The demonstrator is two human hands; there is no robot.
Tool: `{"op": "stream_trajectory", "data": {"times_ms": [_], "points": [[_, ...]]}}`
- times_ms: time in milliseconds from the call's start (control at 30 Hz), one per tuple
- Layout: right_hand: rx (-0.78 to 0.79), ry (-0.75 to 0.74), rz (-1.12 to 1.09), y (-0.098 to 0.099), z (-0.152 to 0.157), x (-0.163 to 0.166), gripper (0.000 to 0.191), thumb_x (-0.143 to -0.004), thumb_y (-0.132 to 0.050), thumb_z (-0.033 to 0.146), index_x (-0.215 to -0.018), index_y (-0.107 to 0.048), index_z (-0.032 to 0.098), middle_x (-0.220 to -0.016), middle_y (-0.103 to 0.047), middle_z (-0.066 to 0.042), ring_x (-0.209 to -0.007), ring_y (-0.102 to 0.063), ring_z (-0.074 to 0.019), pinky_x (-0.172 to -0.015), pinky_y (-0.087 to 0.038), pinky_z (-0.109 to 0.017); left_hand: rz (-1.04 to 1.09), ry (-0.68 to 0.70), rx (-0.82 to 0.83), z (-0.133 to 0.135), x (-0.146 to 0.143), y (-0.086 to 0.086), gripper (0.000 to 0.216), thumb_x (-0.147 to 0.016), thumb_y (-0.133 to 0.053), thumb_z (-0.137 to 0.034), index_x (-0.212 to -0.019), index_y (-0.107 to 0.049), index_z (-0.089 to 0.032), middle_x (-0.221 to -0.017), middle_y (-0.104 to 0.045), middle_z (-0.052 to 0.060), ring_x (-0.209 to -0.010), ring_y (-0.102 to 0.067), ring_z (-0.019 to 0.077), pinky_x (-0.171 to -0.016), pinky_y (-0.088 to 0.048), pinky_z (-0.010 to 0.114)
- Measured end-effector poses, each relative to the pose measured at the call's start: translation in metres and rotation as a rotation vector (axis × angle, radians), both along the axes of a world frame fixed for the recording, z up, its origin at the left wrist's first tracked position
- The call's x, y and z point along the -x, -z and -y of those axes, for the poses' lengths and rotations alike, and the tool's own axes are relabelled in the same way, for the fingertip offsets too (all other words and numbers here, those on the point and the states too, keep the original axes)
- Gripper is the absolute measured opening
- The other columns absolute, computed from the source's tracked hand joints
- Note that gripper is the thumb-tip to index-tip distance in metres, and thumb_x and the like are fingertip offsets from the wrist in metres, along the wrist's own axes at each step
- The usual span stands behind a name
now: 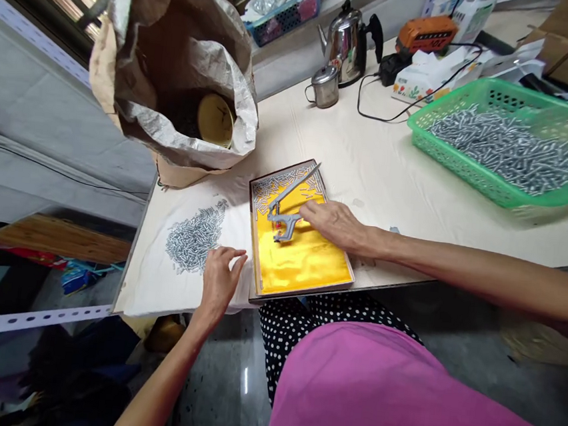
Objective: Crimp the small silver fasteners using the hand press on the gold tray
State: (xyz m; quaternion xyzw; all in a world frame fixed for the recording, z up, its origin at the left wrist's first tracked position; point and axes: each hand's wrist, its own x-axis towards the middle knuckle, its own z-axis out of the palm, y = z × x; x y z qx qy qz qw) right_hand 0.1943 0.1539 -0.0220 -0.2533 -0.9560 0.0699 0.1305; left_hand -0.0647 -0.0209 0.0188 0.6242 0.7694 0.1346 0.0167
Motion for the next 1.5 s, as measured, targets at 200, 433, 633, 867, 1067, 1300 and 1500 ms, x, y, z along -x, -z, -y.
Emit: {"op": "stream_trajectory", "data": {"times_ms": [200,433,633,867,1067,1300,1500], "points": [[0.041,0.094,-0.008,-0.007,-0.012,0.000,0.025,-0.102,-0.032,0.012,-0.105,-0.056,0.019,-0.102,-0.065,-0.007,-0.077,-0.053,-0.0190,-0.058,-0.022,-0.034,-0.066,0.045,0.045,0.003,-0.009,0.007,0.020,-0.094,-0.058,-0.024,-0.096,-0.077,-0.021,-0.091,-0.069,0.009,-0.093,-0.056,0.0274,-0.084,-0.049,0.038],[-0.053,0.142,-0.040,-0.022,-0.002,0.001,0.018,-0.103,-0.039,0.015,-0.100,-0.056,0.019,-0.097,-0.065,-0.007,-0.075,-0.055,-0.0183,-0.057,-0.021,-0.033,-0.143,-0.139,0.069,-0.023,0.025,0.014,0.028,-0.098,-0.050,-0.025,-0.101,-0.077,-0.017,-0.099,-0.071,0.011,-0.098,-0.057,0.0297,-0.087,-0.046,0.039],[-0.010,0.024,-0.058,-0.015,0.025,-0.023,0.015,-0.097,-0.045,0.011,-0.096,-0.054,0.022,-0.091,-0.065,-0.004,-0.068,-0.054,-0.0170,-0.055,-0.025,-0.031,-0.212,-0.312,0.141,-0.048,0.070,0.026,0.032,-0.098,-0.047,-0.023,-0.106,-0.077,-0.015,-0.108,-0.070,0.013,-0.106,-0.054,0.0309,-0.084,-0.042,0.037],[0.112,-0.051,-0.107,0.023,0.062,-0.036,0.018,-0.096,-0.043,0.010,-0.090,-0.052,0.025,-0.086,-0.063,-0.003,-0.077,-0.059,-0.0191,-0.067,-0.035,-0.032,-0.304,-0.314,0.266,-0.078,0.090,0.033,0.029,-0.094,-0.048,-0.020,-0.095,-0.077,-0.014,-0.104,-0.069,0.019,-0.108,-0.053,0.0348,-0.083,-0.042,0.041],[0.047,-0.048,-0.103,0.032,0.061,-0.034,0.020,-0.099,-0.039,0.010,-0.092,-0.052,0.023,-0.084,-0.063,-0.003,-0.074,-0.055,-0.0198,-0.075,-0.031,-0.036,-0.285,-0.215,0.315,-0.084,0.092,0.030,0.031,-0.093,-0.043,-0.013,-0.097,-0.074,-0.013,-0.110,-0.067,0.020,-0.114,-0.052,0.0349,-0.085,-0.045,0.041],[-0.003,-0.012,-0.060,0.037,0.062,-0.030,0.020,-0.096,-0.043,0.006,-0.095,-0.055,0.022,-0.087,-0.066,-0.002,-0.079,-0.059,-0.0203,-0.084,-0.031,-0.040,0.038,-0.258,0.174,-0.087,0.095,0.024,0.021,-0.085,-0.050,-0.011,-0.075,-0.067,-0.017,-0.100,-0.067,0.017,-0.116,-0.053,0.0339,-0.096,-0.044,0.043],[-0.051,0.078,-0.053,0.029,0.067,-0.029,0.006,-0.096,-0.055,0.019,-0.096,-0.060,0.021,-0.091,-0.067,-0.006,-0.089,-0.061,-0.0254,-0.098,-0.030,-0.052,0.383,-0.391,0.020,-0.079,0.104,0.011,0.009,-0.080,-0.061,-0.020,-0.074,-0.067,-0.016,-0.079,-0.067,0.007,-0.087,-0.062,0.0242,-0.087,-0.050,0.038]]}}
